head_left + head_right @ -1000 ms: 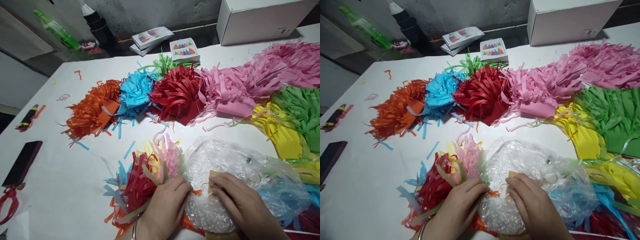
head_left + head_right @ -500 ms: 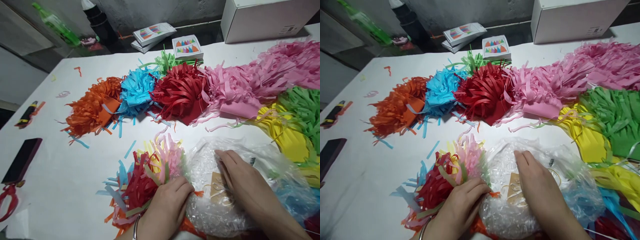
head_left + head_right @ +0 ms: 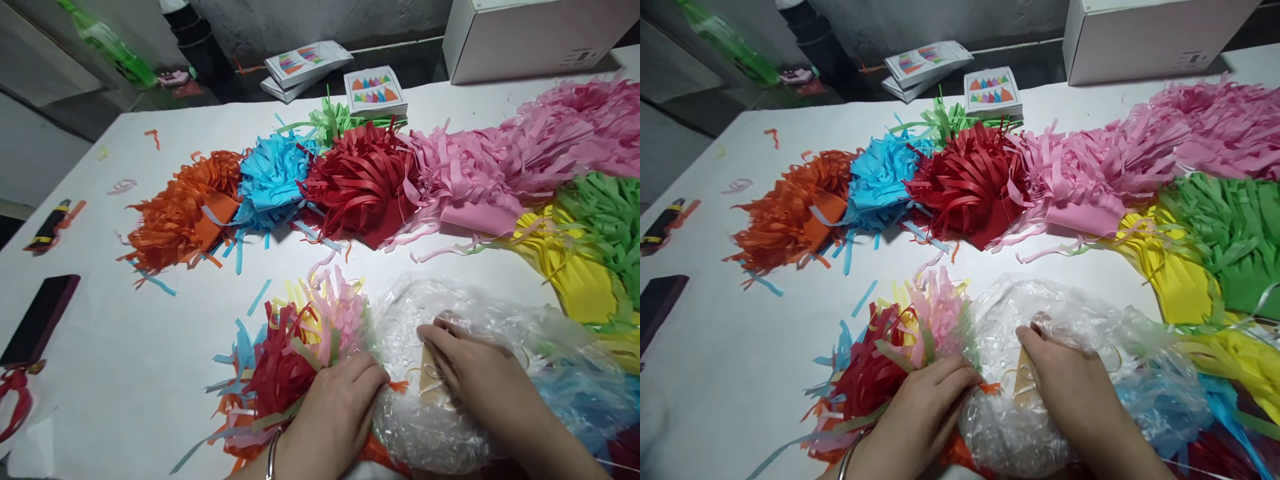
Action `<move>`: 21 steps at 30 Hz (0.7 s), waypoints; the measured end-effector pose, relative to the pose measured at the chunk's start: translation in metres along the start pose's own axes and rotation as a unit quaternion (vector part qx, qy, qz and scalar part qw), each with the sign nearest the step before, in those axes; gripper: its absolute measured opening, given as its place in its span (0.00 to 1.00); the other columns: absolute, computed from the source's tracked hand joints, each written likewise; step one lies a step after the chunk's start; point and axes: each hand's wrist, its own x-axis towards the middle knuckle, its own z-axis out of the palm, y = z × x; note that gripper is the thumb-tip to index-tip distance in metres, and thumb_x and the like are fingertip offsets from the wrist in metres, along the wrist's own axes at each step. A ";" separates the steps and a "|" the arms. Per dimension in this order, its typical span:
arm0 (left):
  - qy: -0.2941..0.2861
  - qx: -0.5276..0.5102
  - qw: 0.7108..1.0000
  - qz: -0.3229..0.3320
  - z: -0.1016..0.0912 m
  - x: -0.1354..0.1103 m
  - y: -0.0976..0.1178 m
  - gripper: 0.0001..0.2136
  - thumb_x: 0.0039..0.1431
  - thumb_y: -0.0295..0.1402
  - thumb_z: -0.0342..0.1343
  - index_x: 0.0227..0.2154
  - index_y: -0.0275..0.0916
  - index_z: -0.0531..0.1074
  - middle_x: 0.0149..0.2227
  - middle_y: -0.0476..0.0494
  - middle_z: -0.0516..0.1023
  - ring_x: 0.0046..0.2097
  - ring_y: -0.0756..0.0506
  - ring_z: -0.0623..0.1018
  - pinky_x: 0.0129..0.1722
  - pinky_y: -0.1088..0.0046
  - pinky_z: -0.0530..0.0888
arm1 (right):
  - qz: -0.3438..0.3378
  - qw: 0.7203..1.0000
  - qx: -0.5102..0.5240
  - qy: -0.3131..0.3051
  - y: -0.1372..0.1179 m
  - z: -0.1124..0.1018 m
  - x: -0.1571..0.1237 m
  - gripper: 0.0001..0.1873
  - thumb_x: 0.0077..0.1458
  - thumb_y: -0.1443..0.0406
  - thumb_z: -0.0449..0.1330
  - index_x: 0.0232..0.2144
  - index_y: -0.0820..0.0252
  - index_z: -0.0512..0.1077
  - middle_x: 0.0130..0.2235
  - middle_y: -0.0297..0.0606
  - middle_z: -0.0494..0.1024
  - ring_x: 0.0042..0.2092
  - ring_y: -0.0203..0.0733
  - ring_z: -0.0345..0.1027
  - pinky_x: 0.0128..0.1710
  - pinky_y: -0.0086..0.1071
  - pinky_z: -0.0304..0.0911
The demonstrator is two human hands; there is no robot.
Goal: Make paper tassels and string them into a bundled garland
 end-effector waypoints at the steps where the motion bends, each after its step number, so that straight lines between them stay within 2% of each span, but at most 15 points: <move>1: -0.002 0.000 1.000 -0.002 0.000 0.000 0.001 0.12 0.64 0.22 0.47 0.41 0.39 0.73 0.39 0.43 0.77 0.39 0.44 0.77 0.37 0.71 0.74 | 0.015 1.000 -0.016 0.004 0.001 0.001 0.000 0.14 0.61 0.69 0.54 0.44 0.51 0.76 0.38 0.35 0.84 0.33 0.45 0.80 0.29 0.34 0.72; 5: -0.012 -0.005 1.000 -0.015 -0.001 -0.002 0.003 0.12 0.64 0.22 0.47 0.41 0.40 0.73 0.39 0.44 0.77 0.40 0.44 0.77 0.38 0.71 0.74 | 0.029 0.997 -0.046 0.051 0.011 0.006 -0.004 0.16 0.61 0.68 0.54 0.47 0.52 0.78 0.44 0.38 0.84 0.42 0.50 0.81 0.36 0.38 0.75; 11: -0.012 -0.001 1.000 -0.015 0.000 0.000 0.002 0.12 0.64 0.22 0.46 0.41 0.41 0.73 0.39 0.44 0.77 0.39 0.44 0.77 0.36 0.71 0.74 | 0.055 0.989 -0.093 0.095 0.023 0.011 -0.013 0.15 0.60 0.66 0.54 0.40 0.55 0.81 0.42 0.43 0.84 0.32 0.53 0.81 0.30 0.43 0.77; 14: 0.003 -0.005 1.000 -0.001 0.001 0.001 0.000 0.11 0.64 0.24 0.46 0.40 0.40 0.73 0.37 0.44 0.77 0.38 0.43 0.77 0.35 0.71 0.74 | 0.029 0.990 -0.073 0.115 0.021 0.009 -0.011 0.18 0.61 0.68 0.51 0.41 0.56 0.81 0.42 0.41 0.84 0.40 0.54 0.81 0.34 0.44 0.78; 16: 0.008 -0.006 1.000 0.002 0.002 0.001 0.000 0.11 0.64 0.24 0.47 0.41 0.40 0.73 0.38 0.43 0.77 0.38 0.43 0.77 0.36 0.70 0.74 | 0.009 0.992 -0.060 0.113 0.018 0.006 -0.008 0.18 0.61 0.69 0.51 0.43 0.57 0.80 0.42 0.41 0.85 0.44 0.54 0.80 0.36 0.44 0.78; 21: 0.003 -0.007 1.000 0.001 0.002 -0.001 0.001 0.11 0.64 0.24 0.47 0.40 0.39 0.74 0.38 0.43 0.77 0.39 0.43 0.77 0.37 0.70 0.74 | 0.010 0.994 -0.062 0.085 0.016 0.006 -0.002 0.17 0.61 0.69 0.53 0.45 0.56 0.79 0.44 0.42 0.84 0.40 0.51 0.81 0.35 0.41 0.78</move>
